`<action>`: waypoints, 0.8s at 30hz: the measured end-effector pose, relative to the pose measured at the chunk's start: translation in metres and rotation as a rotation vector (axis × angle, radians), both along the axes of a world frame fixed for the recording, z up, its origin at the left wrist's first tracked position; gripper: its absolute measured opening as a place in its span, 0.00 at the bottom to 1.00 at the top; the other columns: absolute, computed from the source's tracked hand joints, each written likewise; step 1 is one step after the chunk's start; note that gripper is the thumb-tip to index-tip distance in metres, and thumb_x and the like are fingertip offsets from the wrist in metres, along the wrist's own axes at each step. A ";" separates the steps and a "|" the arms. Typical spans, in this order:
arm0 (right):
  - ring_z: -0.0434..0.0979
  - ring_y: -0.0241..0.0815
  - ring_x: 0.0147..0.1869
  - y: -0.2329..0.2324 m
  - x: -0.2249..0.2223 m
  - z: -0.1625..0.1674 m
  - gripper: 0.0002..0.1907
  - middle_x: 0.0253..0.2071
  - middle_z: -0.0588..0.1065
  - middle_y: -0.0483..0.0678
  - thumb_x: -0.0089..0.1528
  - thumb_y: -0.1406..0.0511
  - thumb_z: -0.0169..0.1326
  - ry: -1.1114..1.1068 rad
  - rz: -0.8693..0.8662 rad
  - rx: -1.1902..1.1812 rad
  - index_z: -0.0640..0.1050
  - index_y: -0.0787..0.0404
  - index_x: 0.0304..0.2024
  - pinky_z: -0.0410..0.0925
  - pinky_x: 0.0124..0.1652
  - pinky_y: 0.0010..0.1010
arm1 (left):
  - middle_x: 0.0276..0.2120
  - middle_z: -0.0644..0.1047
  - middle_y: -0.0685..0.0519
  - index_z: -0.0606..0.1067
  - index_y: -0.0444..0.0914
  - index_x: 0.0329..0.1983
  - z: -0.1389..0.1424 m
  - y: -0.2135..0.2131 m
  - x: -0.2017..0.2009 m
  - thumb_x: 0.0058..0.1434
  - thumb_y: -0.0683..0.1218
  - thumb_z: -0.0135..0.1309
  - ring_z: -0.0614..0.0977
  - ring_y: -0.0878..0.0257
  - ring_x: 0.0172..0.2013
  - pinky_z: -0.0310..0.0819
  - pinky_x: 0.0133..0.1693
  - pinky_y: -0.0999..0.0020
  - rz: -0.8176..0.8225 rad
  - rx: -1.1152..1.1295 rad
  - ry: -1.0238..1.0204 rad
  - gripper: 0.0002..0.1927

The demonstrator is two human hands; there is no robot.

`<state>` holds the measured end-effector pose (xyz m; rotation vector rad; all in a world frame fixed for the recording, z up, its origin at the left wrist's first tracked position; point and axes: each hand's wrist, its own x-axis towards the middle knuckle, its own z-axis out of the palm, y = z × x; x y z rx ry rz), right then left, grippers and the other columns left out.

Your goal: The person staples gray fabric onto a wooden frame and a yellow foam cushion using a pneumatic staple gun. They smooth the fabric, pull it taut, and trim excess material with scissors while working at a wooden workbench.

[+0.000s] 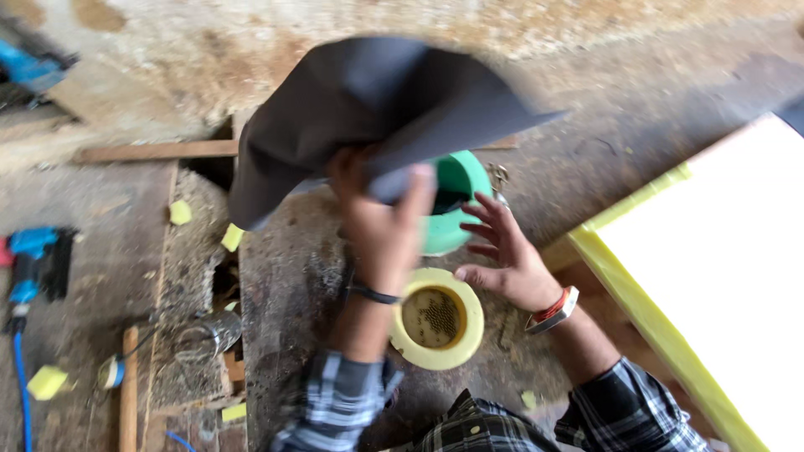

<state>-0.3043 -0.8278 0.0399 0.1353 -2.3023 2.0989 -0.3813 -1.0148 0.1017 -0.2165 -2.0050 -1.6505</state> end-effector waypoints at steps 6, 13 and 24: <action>0.66 0.49 0.71 0.038 0.102 0.014 0.44 0.69 0.64 0.54 0.55 0.62 0.63 0.167 -0.359 -0.133 0.58 0.59 0.70 0.65 0.64 0.46 | 0.65 0.68 0.33 0.66 0.34 0.68 0.047 0.117 0.142 0.59 0.55 0.60 0.76 0.41 0.61 0.75 0.61 0.54 -0.667 -0.051 0.024 0.37; 0.66 0.49 0.70 0.128 0.254 0.051 0.42 0.69 0.65 0.53 0.56 0.60 0.61 0.262 -0.769 -0.367 0.59 0.58 0.70 0.65 0.63 0.46 | 0.67 0.69 0.37 0.69 0.37 0.68 0.024 0.160 0.219 0.62 0.53 0.64 0.73 0.43 0.67 0.68 0.71 0.55 -1.156 -0.224 0.273 0.33; 0.67 0.49 0.70 0.283 0.431 0.046 0.40 0.68 0.66 0.52 0.58 0.58 0.59 0.216 -0.769 -0.444 0.60 0.58 0.70 0.66 0.61 0.45 | 0.67 0.66 0.37 0.67 0.34 0.64 -0.121 0.258 0.288 0.55 0.52 0.66 0.67 0.43 0.67 0.62 0.66 0.53 -0.667 -0.482 -0.084 0.37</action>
